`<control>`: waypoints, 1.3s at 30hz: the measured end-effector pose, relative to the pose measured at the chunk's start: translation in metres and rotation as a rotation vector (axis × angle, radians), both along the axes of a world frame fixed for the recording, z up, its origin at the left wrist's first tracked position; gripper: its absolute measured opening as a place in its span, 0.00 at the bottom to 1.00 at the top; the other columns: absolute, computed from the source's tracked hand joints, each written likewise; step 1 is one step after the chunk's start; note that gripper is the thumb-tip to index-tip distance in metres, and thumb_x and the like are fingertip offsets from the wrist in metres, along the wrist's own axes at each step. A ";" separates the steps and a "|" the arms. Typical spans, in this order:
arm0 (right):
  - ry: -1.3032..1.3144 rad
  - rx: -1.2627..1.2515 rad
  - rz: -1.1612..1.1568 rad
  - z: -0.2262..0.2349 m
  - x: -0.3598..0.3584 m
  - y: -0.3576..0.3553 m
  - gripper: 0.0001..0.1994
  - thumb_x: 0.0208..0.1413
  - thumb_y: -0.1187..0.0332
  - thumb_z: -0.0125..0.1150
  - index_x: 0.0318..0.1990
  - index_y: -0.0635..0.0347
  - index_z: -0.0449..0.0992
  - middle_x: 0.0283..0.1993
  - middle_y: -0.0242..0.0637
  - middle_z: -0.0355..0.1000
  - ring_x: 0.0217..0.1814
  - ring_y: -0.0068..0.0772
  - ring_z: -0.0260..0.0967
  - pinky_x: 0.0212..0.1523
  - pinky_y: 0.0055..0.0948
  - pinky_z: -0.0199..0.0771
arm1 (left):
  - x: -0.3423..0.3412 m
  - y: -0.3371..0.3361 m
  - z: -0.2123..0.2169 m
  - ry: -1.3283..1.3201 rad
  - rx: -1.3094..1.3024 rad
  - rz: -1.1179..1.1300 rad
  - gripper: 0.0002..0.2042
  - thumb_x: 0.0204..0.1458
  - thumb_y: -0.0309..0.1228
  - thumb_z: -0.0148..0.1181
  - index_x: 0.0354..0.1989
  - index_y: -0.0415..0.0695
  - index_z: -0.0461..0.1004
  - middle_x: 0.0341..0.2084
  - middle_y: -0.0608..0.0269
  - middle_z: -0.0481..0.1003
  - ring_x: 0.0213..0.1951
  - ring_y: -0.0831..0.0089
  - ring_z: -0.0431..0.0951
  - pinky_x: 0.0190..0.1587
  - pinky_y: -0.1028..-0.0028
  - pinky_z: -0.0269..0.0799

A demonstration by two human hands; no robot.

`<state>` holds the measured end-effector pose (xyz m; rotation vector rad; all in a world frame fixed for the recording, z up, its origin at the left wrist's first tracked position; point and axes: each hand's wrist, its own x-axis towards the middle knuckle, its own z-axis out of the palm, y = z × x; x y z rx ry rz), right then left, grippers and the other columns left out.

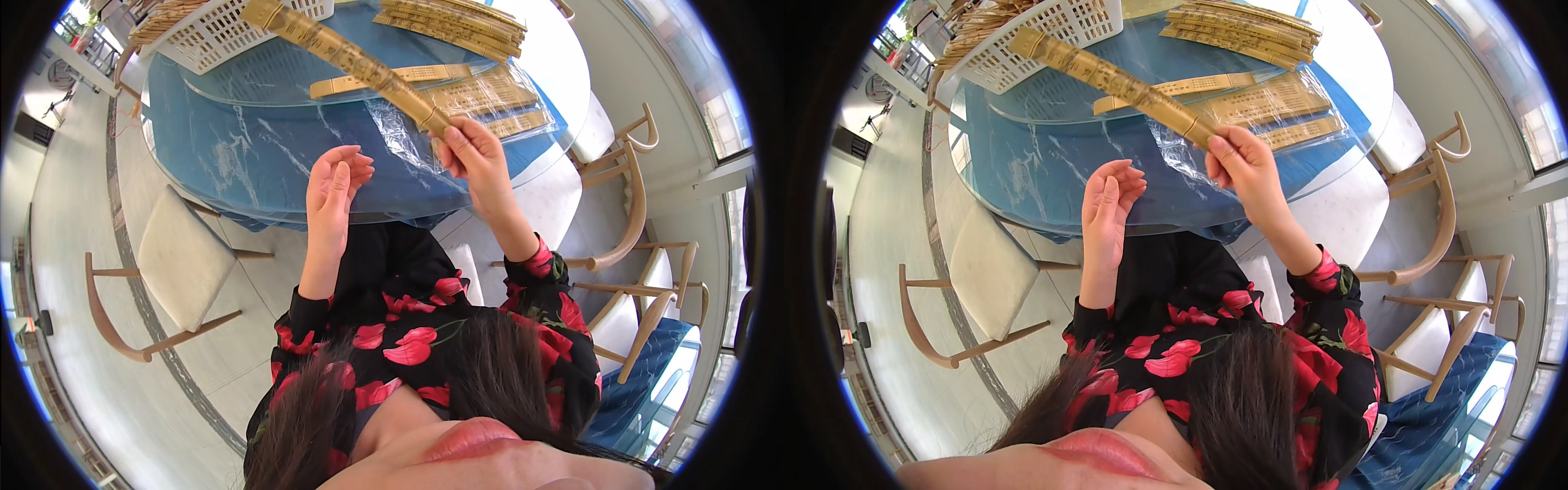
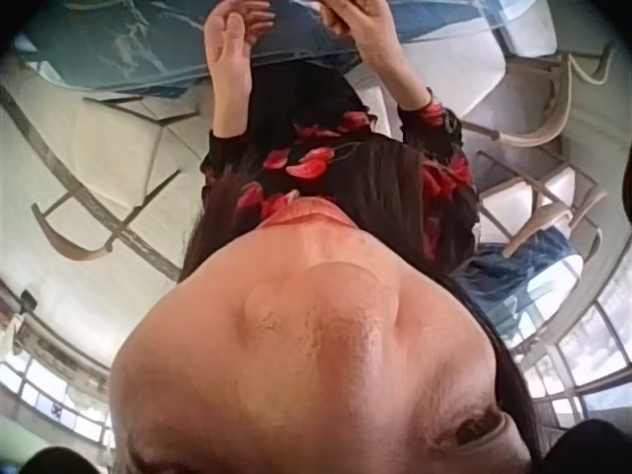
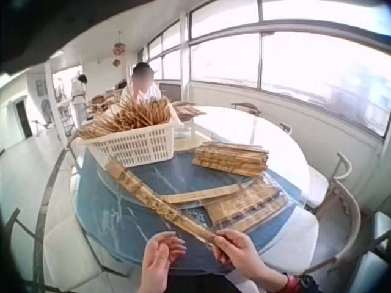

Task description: The person sits at a table and repeatedly picks up thin bamboo strips and wooden sticks. They align the strips with the sticks and place them into a white basket. The person continues this repetitive assembly process throughout the clip.

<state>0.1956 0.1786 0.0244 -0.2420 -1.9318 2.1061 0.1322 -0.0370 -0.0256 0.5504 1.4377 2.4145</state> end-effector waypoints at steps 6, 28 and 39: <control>0.089 0.403 -0.282 0.021 -0.097 0.159 0.12 0.71 0.63 0.54 0.42 0.62 0.79 0.26 0.26 0.70 0.23 0.14 0.60 0.27 0.16 0.61 | -0.002 -0.013 -0.004 -0.075 0.189 -0.010 0.11 0.71 0.29 0.45 0.55 0.38 0.69 0.43 0.60 0.73 0.47 0.71 0.76 0.59 0.66 0.73; 0.709 1.371 0.162 -0.010 -0.187 0.027 0.10 0.58 0.60 0.65 0.41 0.54 0.82 0.43 0.32 0.76 0.51 0.40 0.72 0.52 0.39 0.74 | 0.006 -0.011 -0.004 -0.022 0.117 0.008 0.09 0.70 0.25 0.45 0.52 0.38 0.69 0.42 0.61 0.73 0.45 0.73 0.75 0.58 0.66 0.74; 0.600 1.265 0.136 -0.018 -0.177 0.019 0.07 0.57 0.67 0.67 0.39 0.59 0.82 0.42 0.35 0.78 0.48 0.45 0.74 0.49 0.38 0.75 | -0.039 -0.016 0.028 0.231 -0.216 0.024 0.06 0.67 0.25 0.52 0.48 0.38 0.73 0.39 0.64 0.75 0.41 0.76 0.76 0.50 0.73 0.73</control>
